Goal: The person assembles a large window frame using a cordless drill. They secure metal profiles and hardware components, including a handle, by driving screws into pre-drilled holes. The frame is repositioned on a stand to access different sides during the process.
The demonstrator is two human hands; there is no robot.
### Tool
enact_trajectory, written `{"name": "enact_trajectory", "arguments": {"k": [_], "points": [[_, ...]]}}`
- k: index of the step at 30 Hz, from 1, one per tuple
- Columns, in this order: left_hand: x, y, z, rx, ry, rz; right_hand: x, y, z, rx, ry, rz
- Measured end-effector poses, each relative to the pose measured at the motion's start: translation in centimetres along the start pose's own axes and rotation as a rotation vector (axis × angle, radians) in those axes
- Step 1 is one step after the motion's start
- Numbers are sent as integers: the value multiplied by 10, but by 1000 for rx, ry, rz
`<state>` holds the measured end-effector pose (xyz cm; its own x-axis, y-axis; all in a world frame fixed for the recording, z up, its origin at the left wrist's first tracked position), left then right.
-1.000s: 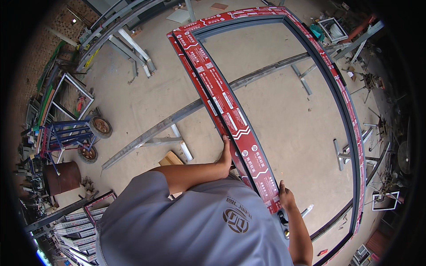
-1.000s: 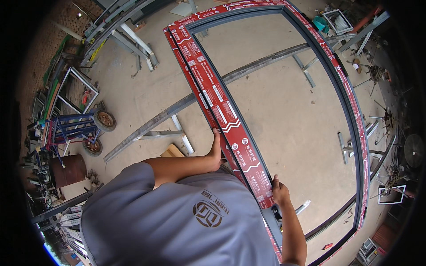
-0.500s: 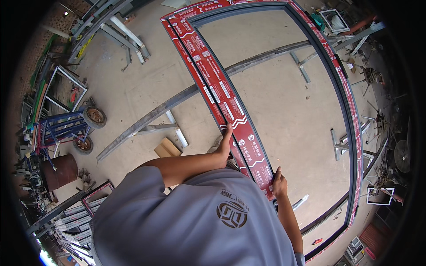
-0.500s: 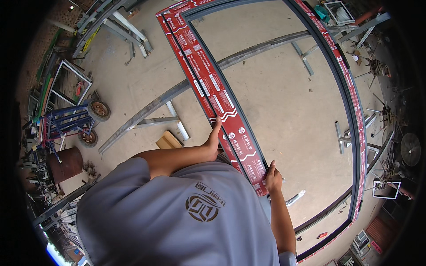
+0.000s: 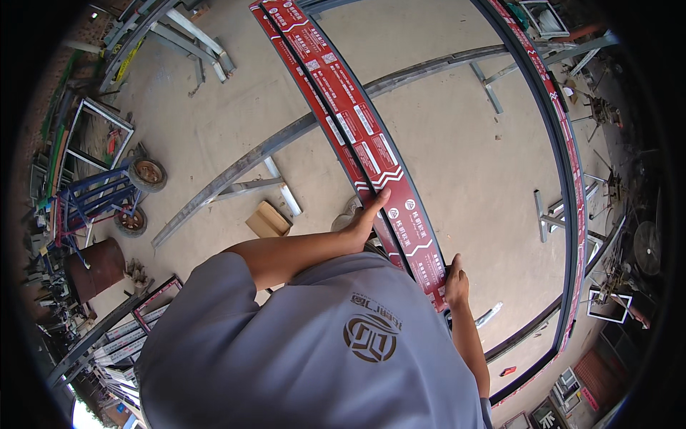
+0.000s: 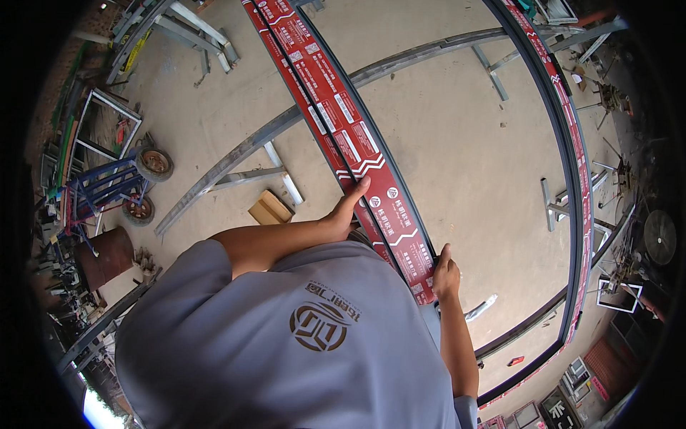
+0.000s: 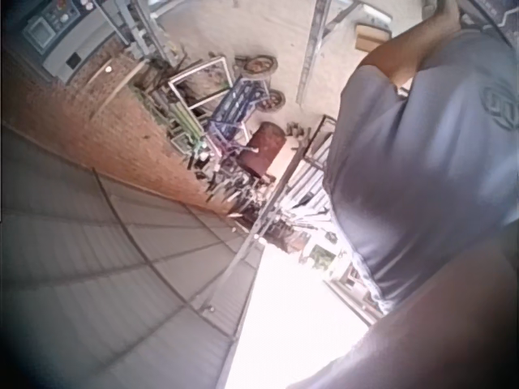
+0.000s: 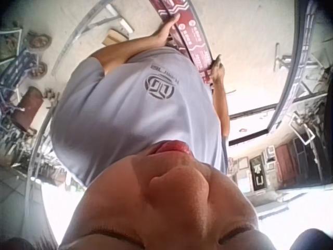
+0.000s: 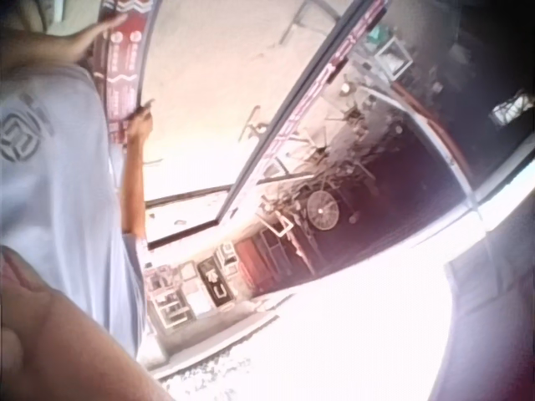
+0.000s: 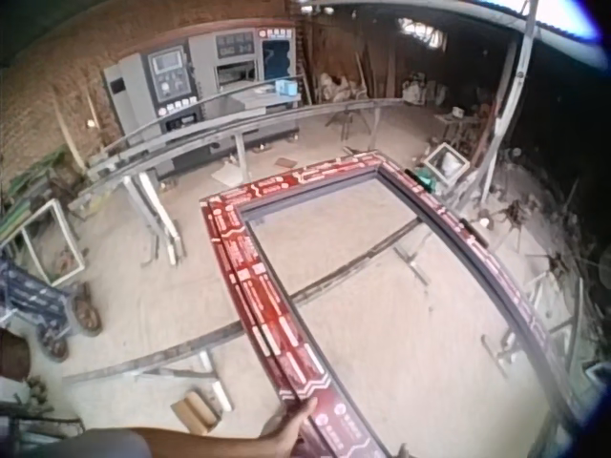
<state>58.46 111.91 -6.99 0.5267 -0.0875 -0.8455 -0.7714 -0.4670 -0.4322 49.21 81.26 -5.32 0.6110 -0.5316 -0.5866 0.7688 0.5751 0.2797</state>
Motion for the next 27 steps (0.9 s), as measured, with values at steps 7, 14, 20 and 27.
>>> {"name": "enact_trajectory", "arguments": {"k": [7,14,20,27], "points": [[18,7,0,45,-173,-44,-3,28,-6,-145,-243,144],[16,5,-2,24,-146,-7,15,5,-18,-74,-95,68],[18,9,6,176,-37,24,16,1,-15,32,-5,47],[16,8,2,81,-105,-58,-2,31,-6,-147,-133,141]]}}
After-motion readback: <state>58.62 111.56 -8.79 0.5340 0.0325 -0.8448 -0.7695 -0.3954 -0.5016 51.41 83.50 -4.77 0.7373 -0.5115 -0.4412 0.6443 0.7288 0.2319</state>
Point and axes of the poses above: each hand's wrist, its own x-axis towards the middle knuckle, its own z-axis out of the back of the hand, y = z × x, the point moved 7 cm from there along x, towards the middle knuckle, and after that the axes turned 12 degrees about -y, right-handed, at the moved point
